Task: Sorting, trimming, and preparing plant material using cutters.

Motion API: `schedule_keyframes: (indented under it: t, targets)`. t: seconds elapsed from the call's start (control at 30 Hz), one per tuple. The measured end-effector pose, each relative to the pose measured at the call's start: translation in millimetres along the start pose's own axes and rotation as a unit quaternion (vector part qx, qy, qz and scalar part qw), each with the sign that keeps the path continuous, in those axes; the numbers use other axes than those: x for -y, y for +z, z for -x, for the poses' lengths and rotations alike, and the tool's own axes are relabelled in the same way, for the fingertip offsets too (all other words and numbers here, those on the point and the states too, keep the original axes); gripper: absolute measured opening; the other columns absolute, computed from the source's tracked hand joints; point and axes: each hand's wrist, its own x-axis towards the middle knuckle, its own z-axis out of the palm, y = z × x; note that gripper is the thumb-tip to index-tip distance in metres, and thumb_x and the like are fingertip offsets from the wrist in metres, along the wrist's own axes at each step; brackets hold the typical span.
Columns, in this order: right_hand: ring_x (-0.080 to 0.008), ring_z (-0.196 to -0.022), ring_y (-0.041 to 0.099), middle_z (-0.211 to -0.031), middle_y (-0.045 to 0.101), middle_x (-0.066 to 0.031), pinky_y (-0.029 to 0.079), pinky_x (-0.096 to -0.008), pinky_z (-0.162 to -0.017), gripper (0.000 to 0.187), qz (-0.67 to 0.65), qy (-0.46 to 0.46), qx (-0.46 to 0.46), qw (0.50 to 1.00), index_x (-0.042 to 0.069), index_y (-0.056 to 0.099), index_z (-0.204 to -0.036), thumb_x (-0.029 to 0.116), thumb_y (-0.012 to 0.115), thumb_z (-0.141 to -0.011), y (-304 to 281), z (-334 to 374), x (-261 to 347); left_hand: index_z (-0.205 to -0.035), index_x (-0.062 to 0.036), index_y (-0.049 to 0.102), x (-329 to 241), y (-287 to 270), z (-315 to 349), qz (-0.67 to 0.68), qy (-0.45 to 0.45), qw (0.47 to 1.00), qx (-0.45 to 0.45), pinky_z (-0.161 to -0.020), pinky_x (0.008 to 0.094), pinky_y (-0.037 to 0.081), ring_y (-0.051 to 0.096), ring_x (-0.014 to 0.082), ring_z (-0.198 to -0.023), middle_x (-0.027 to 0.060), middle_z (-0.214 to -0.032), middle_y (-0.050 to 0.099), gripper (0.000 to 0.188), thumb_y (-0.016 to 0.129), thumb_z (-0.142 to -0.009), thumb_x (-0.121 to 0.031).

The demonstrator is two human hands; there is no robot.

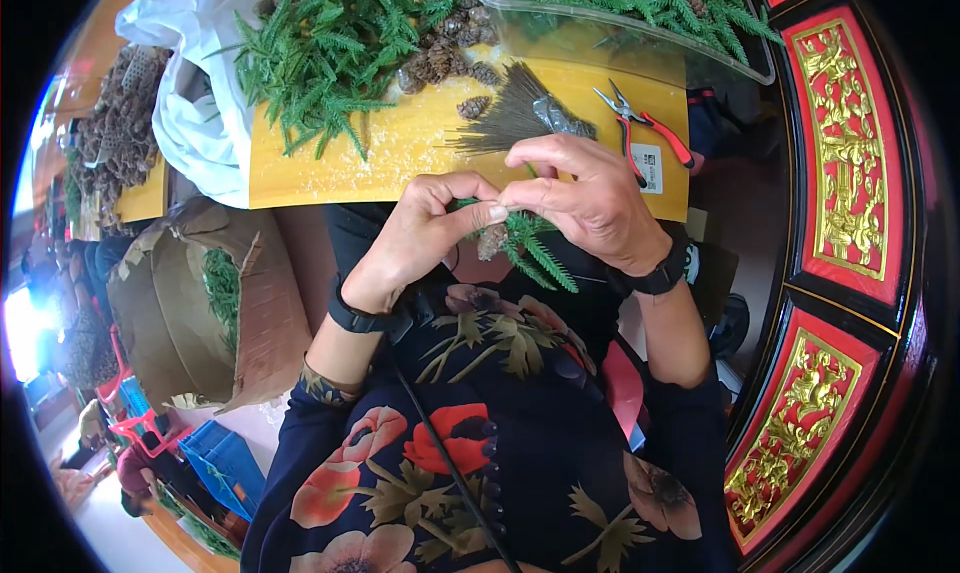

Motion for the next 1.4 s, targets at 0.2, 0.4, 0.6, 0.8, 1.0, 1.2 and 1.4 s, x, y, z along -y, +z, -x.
schedule_keyframes:
  t: [0.2, 0.4, 0.6, 0.8, 1.0, 1.2, 1.4]
  targets:
    - [-0.0203, -0.076, 0.061, -0.102, 0.062, -0.0052, 0.047, -0.0334, -0.068, 0.019, 0.06, -0.016, 0.055, 0.997, 0.01, 0.069, -0.089, 0.008, 0.071, -0.07, 0, -8, 6, -0.088, 0.0008, 0.067, -2, -6, 6, -0.071, -0.007, 0.997, 0.008, -0.059, 0.0187, 0.044, 0.053, 0.0021, -0.067, 0.0007, -0.075, 0.063, 0.012, 0.066, -0.09, -0.011]
    - [-0.0219, -0.078, 0.06, -0.104, 0.061, -0.0052, 0.046, -0.0346, -0.071, 0.019, 0.074, -0.002, 0.048, 0.996, 0.01, 0.068, -0.09, 0.008, 0.071, -0.072, 7, -5, 11, -0.097, -0.0014, 0.066, 1, 1, 8, -0.001, 0.005, 1.0, -0.021, -0.055, 0.0175, 0.043, 0.053, 0.0017, -0.065, -0.0028, -0.079, 0.062, 0.01, 0.065, -0.091, -0.009]
    - [-0.0218, -0.082, 0.06, -0.105, 0.061, -0.005, 0.044, -0.0357, -0.072, 0.02, 0.058, 0.025, 0.0, 0.998, 0.011, 0.067, -0.09, 0.011, 0.073, -0.071, 6, -3, 12, -0.102, -0.0037, 0.065, 3, 9, 10, 0.09, -0.003, 0.995, -0.03, -0.054, 0.0181, 0.044, 0.051, 0.0007, -0.066, -0.0056, -0.081, 0.061, 0.012, 0.061, -0.092, -0.01]
    - [-0.0215, -0.086, 0.059, -0.104, 0.061, -0.0047, 0.043, -0.0354, -0.075, 0.016, 0.085, -0.015, -0.018, 0.996, 0.01, 0.066, -0.086, 0.01, 0.072, -0.072, 7, -1, 11, -0.102, -0.0001, 0.065, -1, 3, 12, 0.047, -0.082, 0.996, -0.007, -0.066, 0.0194, 0.042, 0.05, 0.0019, -0.075, -0.0043, -0.086, 0.062, 0.013, 0.059, -0.094, -0.008]
    - [-0.0215, -0.091, 0.058, -0.096, 0.062, -0.005, 0.041, -0.0352, -0.08, 0.012, 0.162, 0.01, 0.015, 0.987, 0.01, 0.066, -0.086, 0.01, 0.069, -0.074, 15, 0, 11, -0.099, 0.0034, 0.064, 3, 7, 9, -0.017, -0.059, 0.997, -0.048, -0.071, 0.0223, 0.043, 0.051, 0.0049, -0.078, -0.0005, -0.085, 0.062, 0.013, 0.059, -0.093, -0.007]
    - [-0.0239, -0.088, 0.059, -0.085, 0.062, -0.0081, 0.043, -0.0362, -0.078, 0.01, 0.161, 0.167, 0.01, 0.973, 0.007, 0.065, -0.087, 0.008, 0.067, -0.078, 26, 1, 26, -0.092, 0.0015, 0.065, 2, 22, 1, -0.336, 0.126, 0.918, -0.169, -0.061, 0.0337, 0.049, 0.061, 0.0264, -0.065, 0.0145, -0.078, 0.063, 0.01, 0.062, -0.086, -0.007]
    - [-0.029, -0.084, 0.06, -0.078, 0.062, -0.0108, 0.045, -0.0403, -0.081, 0.015, -0.059, 0.27, -0.095, 0.956, 0.003, 0.064, -0.092, 0.013, 0.069, -0.081, 24, 7, 15, -0.093, 0.0013, 0.064, -5, 28, 3, -0.335, 0.101, 0.909, -0.228, -0.064, 0.0316, 0.049, 0.062, 0.0208, -0.068, 0.0137, -0.077, 0.063, 0.011, 0.064, -0.087, -0.008]
